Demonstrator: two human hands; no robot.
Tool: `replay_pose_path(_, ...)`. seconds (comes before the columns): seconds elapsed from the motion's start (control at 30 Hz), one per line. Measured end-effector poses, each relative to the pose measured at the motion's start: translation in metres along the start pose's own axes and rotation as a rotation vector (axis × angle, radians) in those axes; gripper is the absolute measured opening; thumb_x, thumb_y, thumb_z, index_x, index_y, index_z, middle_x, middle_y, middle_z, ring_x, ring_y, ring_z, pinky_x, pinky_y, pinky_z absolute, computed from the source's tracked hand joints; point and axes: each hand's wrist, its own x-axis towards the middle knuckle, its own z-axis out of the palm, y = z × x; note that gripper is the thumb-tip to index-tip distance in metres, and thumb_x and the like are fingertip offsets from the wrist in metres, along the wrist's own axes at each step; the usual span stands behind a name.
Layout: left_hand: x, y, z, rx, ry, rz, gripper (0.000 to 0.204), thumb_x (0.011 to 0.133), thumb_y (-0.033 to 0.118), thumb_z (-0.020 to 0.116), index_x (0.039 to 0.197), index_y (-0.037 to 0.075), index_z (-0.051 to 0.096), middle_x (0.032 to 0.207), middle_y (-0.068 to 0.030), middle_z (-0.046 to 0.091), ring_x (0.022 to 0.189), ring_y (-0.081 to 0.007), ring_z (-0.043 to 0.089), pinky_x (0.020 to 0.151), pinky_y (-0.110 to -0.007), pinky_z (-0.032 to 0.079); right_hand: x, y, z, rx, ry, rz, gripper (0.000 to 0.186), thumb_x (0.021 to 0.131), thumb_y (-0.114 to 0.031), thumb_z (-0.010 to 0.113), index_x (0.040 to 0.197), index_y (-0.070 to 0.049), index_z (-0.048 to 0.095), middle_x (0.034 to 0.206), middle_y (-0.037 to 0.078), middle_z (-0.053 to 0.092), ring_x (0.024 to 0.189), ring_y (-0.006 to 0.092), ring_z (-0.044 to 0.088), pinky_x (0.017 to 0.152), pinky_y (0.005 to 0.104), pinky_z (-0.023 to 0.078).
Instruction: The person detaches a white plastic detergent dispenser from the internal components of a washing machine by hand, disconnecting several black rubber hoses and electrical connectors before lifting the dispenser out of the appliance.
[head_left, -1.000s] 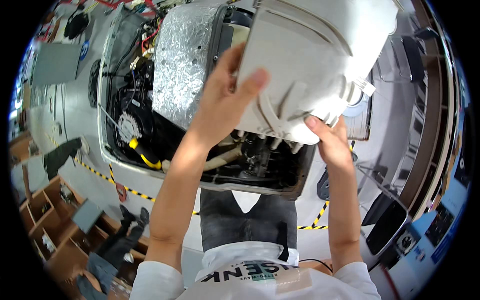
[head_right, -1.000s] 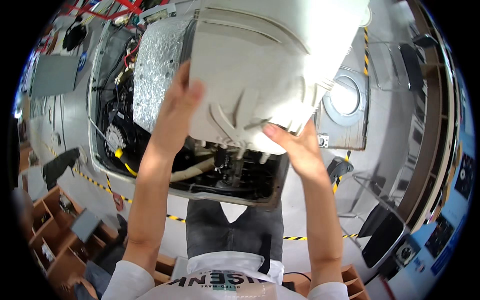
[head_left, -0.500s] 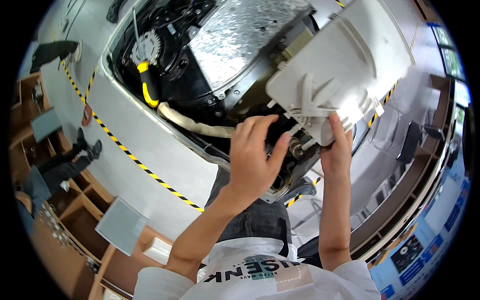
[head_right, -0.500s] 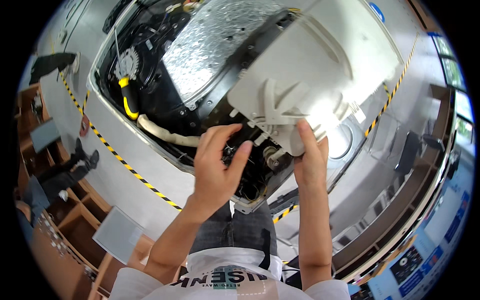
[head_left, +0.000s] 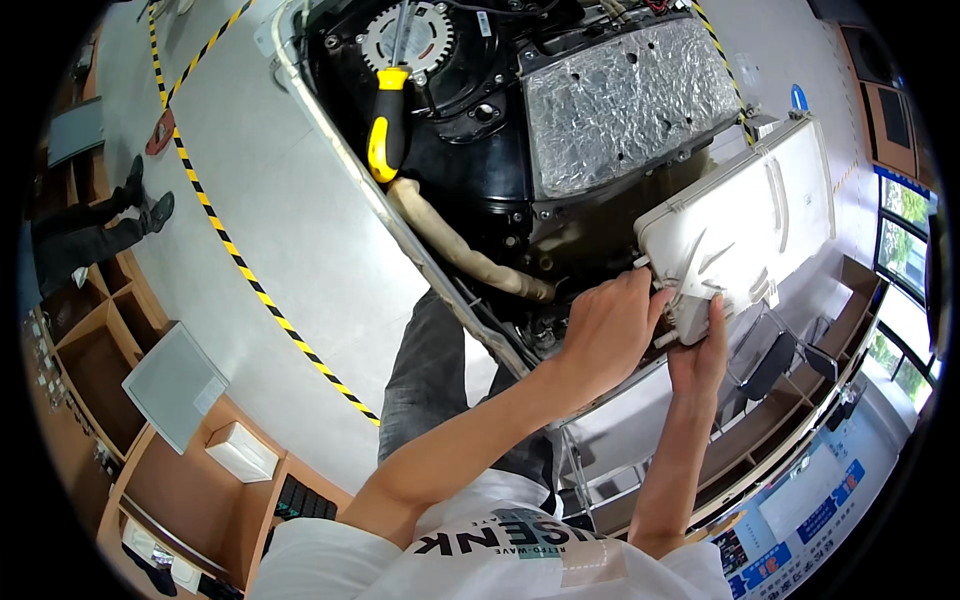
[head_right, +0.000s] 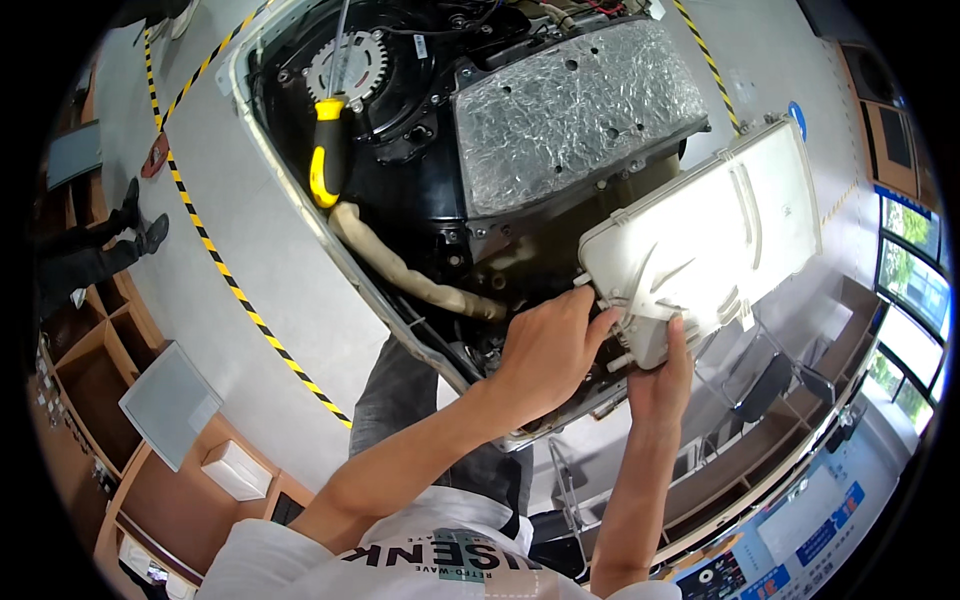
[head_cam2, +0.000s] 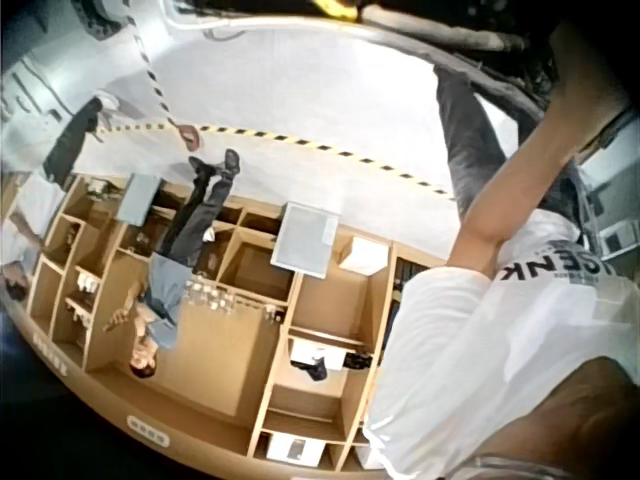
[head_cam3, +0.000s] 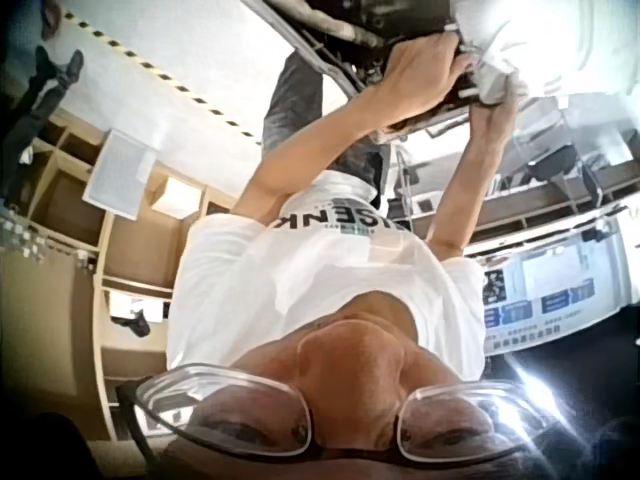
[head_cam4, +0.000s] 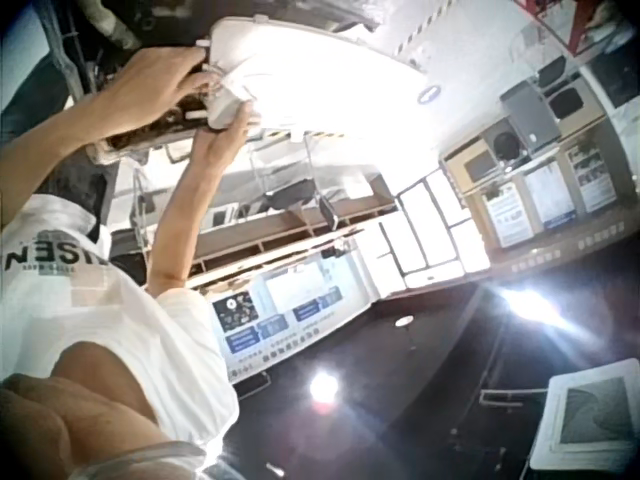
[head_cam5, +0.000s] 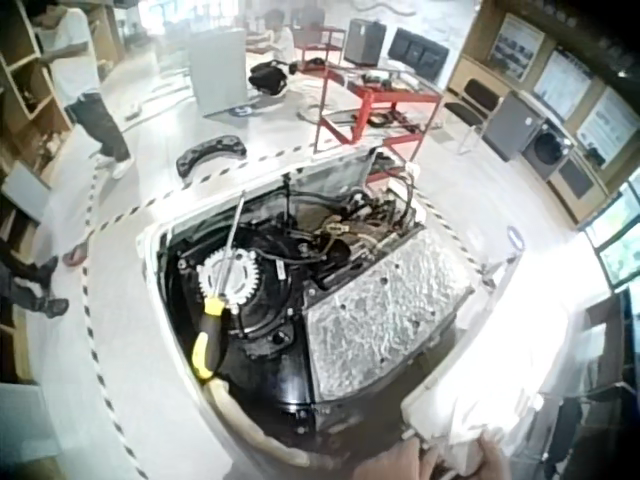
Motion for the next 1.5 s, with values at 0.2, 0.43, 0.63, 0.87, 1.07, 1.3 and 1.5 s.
replay_pose_path(0.2, -0.005, -0.001, -0.002, -0.014, 0.063, 0.077, 0.031, 0.096, 0.027, 0.063, 0.081, 0.001, 0.055, 0.068, -0.0173, 0.059, 0.064, -0.0387, 0.060, 0.057, -0.047, 0.046, 0.004, 0.002, -0.012, -0.020, -0.064, -0.023, 0.058, 0.096, -0.027, 0.065, 0.142, -0.001, 0.041, 0.135, 0.012, 0.055, 0.123, 0.0289, 0.055, 0.105, 0.0459, 0.045)
replay_pose_path(0.43, -0.010, 0.002, 0.005, 0.034, 0.157, 0.068, 0.025, 0.093, 0.023, 0.066, 0.084, 0.002, 0.057, 0.068, -0.0164, 0.059, 0.061, -0.0378, 0.059, 0.055, -0.046, 0.045, 0.015, -0.007, -0.015, -0.041, -0.173, 0.075, 0.052, 0.097, -0.024, 0.063, 0.140, -0.001, 0.043, 0.133, 0.012, 0.056, 0.122, 0.0274, 0.056, 0.104, 0.0452, 0.046)
replay_pose_path(0.63, -0.007, 0.000, 0.006, 0.040, 0.242, 0.102, 0.022, 0.093, 0.022, 0.066, 0.087, 0.002, 0.059, 0.070, -0.0151, 0.060, 0.062, -0.0363, 0.060, 0.055, -0.046, 0.045, 0.018, -0.023, -0.013, -0.137, -0.274, 0.157, 0.044, 0.101, -0.028, 0.056, 0.138, -0.005, 0.049, 0.136, 0.009, 0.057, 0.129, 0.0232, 0.052, 0.109, 0.0455, 0.039)
replay_pose_path(0.87, -0.010, -0.004, 0.012, 0.059, 0.332, 0.148, 0.022, 0.089, 0.021, 0.071, 0.086, 0.002, 0.061, 0.072, -0.0137, 0.061, 0.061, -0.0335, 0.061, 0.055, -0.043, 0.047, -0.005, -0.106, -0.016, -1.152, -0.373, 0.219, 0.030, 0.092, -0.016, 0.068, 0.114, 0.004, 0.063, 0.111, 0.012, 0.067, 0.104, 0.0174, 0.065, 0.088, 0.0324, 0.052)
replay_pose_path(1.07, -0.011, -0.011, 0.019, 0.070, 0.324, 0.272, 0.020, 0.085, 0.019, 0.074, 0.086, 0.003, 0.062, 0.069, -0.0102, 0.060, 0.060, -0.0298, 0.061, 0.055, -0.040, 0.048, -0.006, -0.153, 0.077, -1.743, -0.834, -1.035, 0.050, 0.064, -0.017, 0.086, 0.108, 0.000, 0.067, 0.108, 0.017, 0.063, 0.100, 0.0291, 0.062, 0.085, 0.0401, 0.049)
replay_pose_path(1.3, -0.020, -0.012, 0.011, 0.162, 0.223, 0.343, 0.020, 0.085, 0.018, 0.073, 0.092, 0.003, 0.064, 0.073, -0.0084, 0.059, 0.060, -0.0260, 0.059, 0.054, -0.036, 0.046, 0.040, -0.149, 0.161, -2.124, -1.436, -1.051, 0.087, 0.053, -0.028, 0.091, 0.130, -0.006, 0.056, 0.125, 0.015, 0.059, 0.115, 0.0355, 0.058, 0.098, 0.0467, 0.045)
replay_pose_path(1.5, -0.021, -0.011, 0.008, 0.130, 0.225, 0.374, 0.021, 0.084, 0.018, 0.074, 0.092, 0.002, 0.063, 0.073, -0.0083, 0.058, 0.060, -0.0262, 0.059, 0.055, -0.037, 0.045, 0.047, -0.158, 0.158, -2.247, -1.374, -0.837, 0.080, 0.054, -0.028, 0.091, 0.124, -0.007, 0.059, 0.108, 0.012, 0.066, 0.103, 0.0328, 0.063, 0.089, 0.0424, 0.047)
